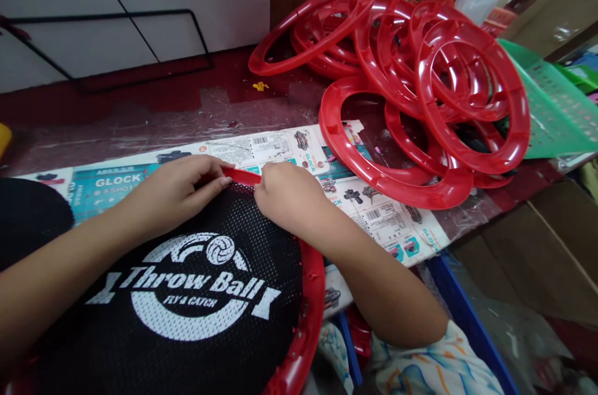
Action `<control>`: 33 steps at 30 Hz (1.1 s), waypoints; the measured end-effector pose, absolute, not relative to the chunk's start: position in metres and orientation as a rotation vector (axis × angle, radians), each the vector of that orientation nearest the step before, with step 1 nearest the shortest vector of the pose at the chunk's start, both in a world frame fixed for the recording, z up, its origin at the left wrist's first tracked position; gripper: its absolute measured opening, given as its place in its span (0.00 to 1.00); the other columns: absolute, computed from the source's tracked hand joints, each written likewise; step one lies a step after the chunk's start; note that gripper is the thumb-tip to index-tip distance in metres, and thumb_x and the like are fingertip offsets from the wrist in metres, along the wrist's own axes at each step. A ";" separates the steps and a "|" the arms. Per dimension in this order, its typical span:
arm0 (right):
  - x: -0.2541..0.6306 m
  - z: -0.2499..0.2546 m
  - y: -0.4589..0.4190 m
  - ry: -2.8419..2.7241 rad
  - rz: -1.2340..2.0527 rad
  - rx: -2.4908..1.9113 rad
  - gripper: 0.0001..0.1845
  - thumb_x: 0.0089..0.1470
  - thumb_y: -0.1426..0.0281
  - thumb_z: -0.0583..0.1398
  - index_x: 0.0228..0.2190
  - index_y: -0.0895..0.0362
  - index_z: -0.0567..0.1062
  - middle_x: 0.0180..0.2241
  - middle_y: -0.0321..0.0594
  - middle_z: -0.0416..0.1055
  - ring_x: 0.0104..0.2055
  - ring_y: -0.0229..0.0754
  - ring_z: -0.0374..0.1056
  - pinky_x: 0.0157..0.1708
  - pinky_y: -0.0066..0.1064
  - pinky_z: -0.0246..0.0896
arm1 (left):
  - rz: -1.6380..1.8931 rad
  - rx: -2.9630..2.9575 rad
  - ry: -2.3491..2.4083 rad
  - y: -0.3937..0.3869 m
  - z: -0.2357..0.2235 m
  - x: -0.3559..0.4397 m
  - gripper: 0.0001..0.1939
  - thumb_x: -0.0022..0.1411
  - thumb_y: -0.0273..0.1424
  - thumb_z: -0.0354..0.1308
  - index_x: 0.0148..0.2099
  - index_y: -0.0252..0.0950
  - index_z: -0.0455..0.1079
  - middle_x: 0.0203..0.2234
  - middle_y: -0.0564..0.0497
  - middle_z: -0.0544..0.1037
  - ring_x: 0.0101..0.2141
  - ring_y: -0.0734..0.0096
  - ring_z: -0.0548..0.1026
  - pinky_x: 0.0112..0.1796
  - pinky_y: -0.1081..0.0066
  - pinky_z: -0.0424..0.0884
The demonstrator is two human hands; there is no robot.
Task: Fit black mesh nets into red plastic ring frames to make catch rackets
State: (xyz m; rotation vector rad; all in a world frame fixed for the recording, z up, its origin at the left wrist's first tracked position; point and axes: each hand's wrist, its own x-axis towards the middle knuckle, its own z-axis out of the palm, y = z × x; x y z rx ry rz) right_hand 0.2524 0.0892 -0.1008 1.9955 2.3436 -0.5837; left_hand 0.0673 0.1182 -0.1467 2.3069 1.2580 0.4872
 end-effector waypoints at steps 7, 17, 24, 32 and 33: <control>0.252 -0.103 0.091 2.323 -0.610 2.009 0.10 0.52 0.72 0.54 0.26 0.59 0.75 0.28 0.40 0.73 0.27 0.36 0.63 0.27 0.28 0.50 | 0.511 2.291 1.261 0.120 -0.146 0.069 0.14 0.63 0.40 0.46 0.28 0.38 0.61 0.27 0.50 0.72 0.29 0.66 0.68 0.33 0.66 0.63; 0.250 -0.104 0.092 2.309 -0.551 1.979 0.12 0.52 0.72 0.54 0.29 0.59 0.77 0.28 0.42 0.73 0.26 0.37 0.61 0.25 0.29 0.47 | 0.481 2.188 1.274 0.124 -0.145 0.068 0.14 0.59 0.41 0.49 0.27 0.37 0.65 0.28 0.50 0.74 0.31 0.65 0.70 0.35 0.66 0.65; 0.249 -0.104 0.092 2.314 -0.568 1.980 0.11 0.51 0.72 0.54 0.28 0.59 0.77 0.27 0.41 0.73 0.25 0.36 0.60 0.25 0.29 0.47 | 0.468 1.955 1.244 0.130 -0.151 0.065 0.14 0.57 0.40 0.53 0.25 0.37 0.65 0.39 0.47 0.77 0.37 0.64 0.73 0.39 0.64 0.67; 0.258 -0.101 0.094 2.384 -0.597 1.950 0.10 0.52 0.72 0.55 0.25 0.58 0.76 0.28 0.40 0.74 0.28 0.36 0.64 0.28 0.28 0.51 | 0.423 2.065 1.301 0.132 -0.144 0.063 0.13 0.57 0.41 0.55 0.38 0.39 0.71 0.36 0.47 0.77 0.40 0.58 0.73 0.42 0.59 0.68; 0.259 -0.101 0.094 2.399 -0.597 1.945 0.10 0.53 0.72 0.55 0.26 0.58 0.76 0.28 0.41 0.74 0.29 0.37 0.65 0.28 0.29 0.52 | 0.436 2.103 1.353 0.132 -0.142 0.061 0.14 0.57 0.42 0.55 0.41 0.39 0.71 0.39 0.46 0.77 0.43 0.54 0.72 0.45 0.55 0.66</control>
